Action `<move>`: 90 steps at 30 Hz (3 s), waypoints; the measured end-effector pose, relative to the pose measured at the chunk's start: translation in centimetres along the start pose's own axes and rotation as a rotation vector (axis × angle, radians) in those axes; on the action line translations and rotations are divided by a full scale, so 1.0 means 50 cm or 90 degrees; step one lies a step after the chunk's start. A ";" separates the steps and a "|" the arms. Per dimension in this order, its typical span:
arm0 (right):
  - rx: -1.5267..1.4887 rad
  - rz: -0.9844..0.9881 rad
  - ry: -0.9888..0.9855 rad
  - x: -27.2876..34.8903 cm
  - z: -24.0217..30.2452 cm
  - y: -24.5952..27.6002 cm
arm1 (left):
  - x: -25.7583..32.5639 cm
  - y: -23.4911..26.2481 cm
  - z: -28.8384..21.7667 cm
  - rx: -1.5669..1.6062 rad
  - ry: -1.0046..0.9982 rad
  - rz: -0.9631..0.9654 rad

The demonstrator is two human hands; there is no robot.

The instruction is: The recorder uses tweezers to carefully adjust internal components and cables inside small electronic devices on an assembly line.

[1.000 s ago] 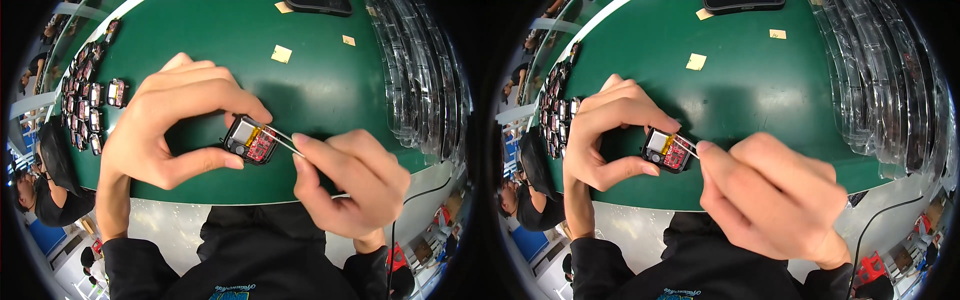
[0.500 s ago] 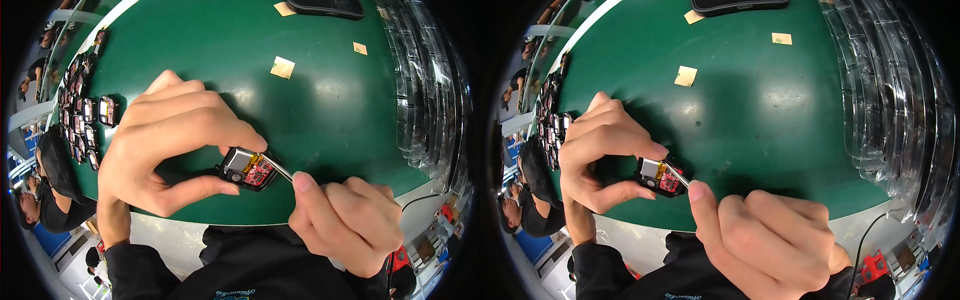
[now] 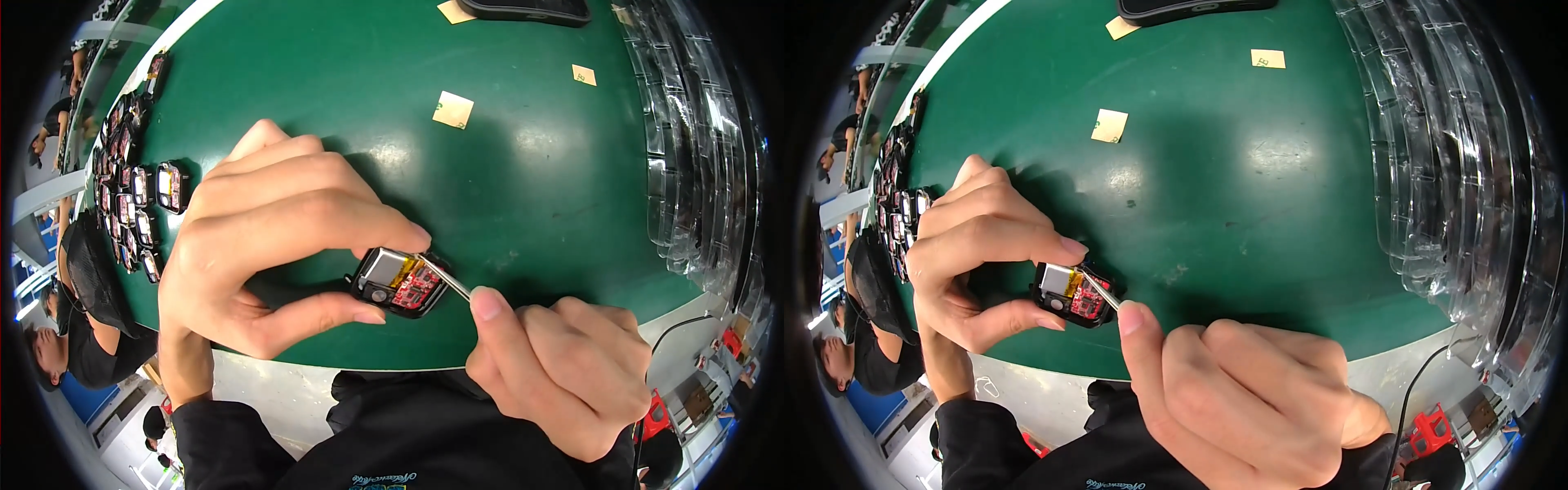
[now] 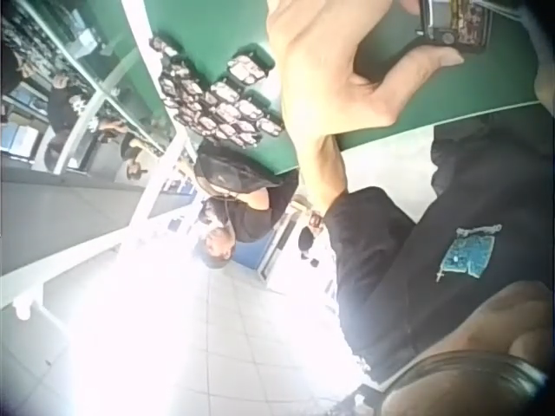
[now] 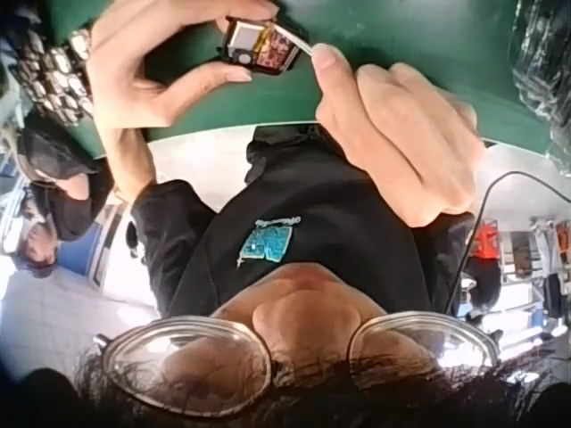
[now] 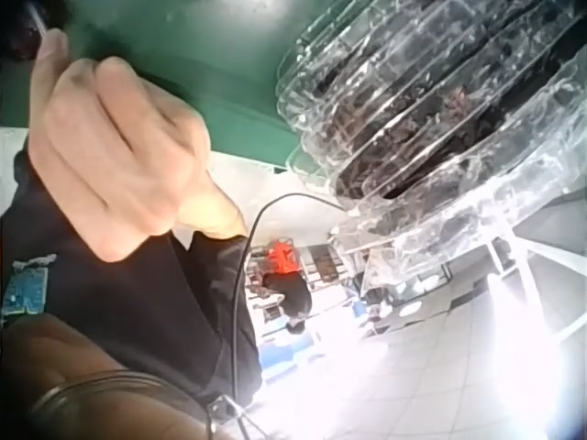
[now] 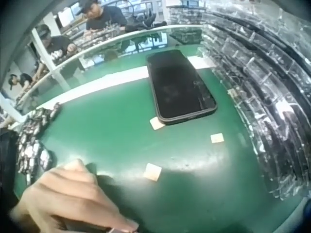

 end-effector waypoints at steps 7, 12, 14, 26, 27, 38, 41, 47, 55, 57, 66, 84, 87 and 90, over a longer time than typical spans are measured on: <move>-0.017 0.015 -0.012 -0.001 0.001 0.002 | 0.001 0.001 0.000 0.000 -0.003 -0.001; -0.017 0.016 -0.014 -0.004 0.001 0.000 | 0.002 0.003 0.000 -0.005 -0.001 0.000; -0.032 0.030 -0.038 -0.009 -0.005 0.003 | 0.002 0.004 0.000 -0.003 -0.006 0.002; -0.182 0.056 -0.200 -0.002 -0.039 0.005 | 0.010 0.006 -0.006 0.000 -0.006 0.002; -0.183 0.057 -0.199 -0.002 -0.042 0.008 | 0.009 0.006 -0.007 0.000 -0.006 0.000; -0.214 0.116 -0.198 -0.008 -0.046 -0.002 | 0.012 -0.001 -0.001 0.018 0.010 -0.005; -0.221 0.128 -0.216 -0.010 -0.047 -0.007 | 0.013 -0.003 0.001 0.013 0.009 0.008; -0.234 0.121 -0.221 -0.004 -0.048 -0.011 | 0.010 -0.006 -0.001 0.002 0.018 0.032; -0.226 0.106 -0.174 0.004 -0.045 -0.001 | 0.003 -0.012 -0.011 -0.003 -0.005 0.033; -0.221 0.129 -0.206 0.000 -0.048 -0.002 | 0.001 -0.014 -0.011 0.000 -0.004 0.036; -0.244 0.095 -0.354 -0.018 -0.076 0.015 | 0.017 0.005 0.008 0.022 0.048 -0.002; -0.240 0.011 -0.339 -0.003 -0.058 0.030 | 0.522 0.430 0.171 -0.538 0.554 -0.542; -0.235 0.021 -0.357 -0.002 -0.059 0.027 | 0.598 0.412 0.225 -0.511 0.671 -0.496; -0.233 0.026 -0.341 -0.010 -0.053 0.025 | 0.579 0.390 0.205 -0.548 0.579 -0.480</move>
Point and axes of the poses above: each hand's wrist, its own x-axis away from the middle knuckle, its own y-axis out of the back of the hand, z = x × y, the point moved 7 cm from there along -x, towards the middle knuckle, and after that the axes turned 1 degree about z, right-handed, at the moved point
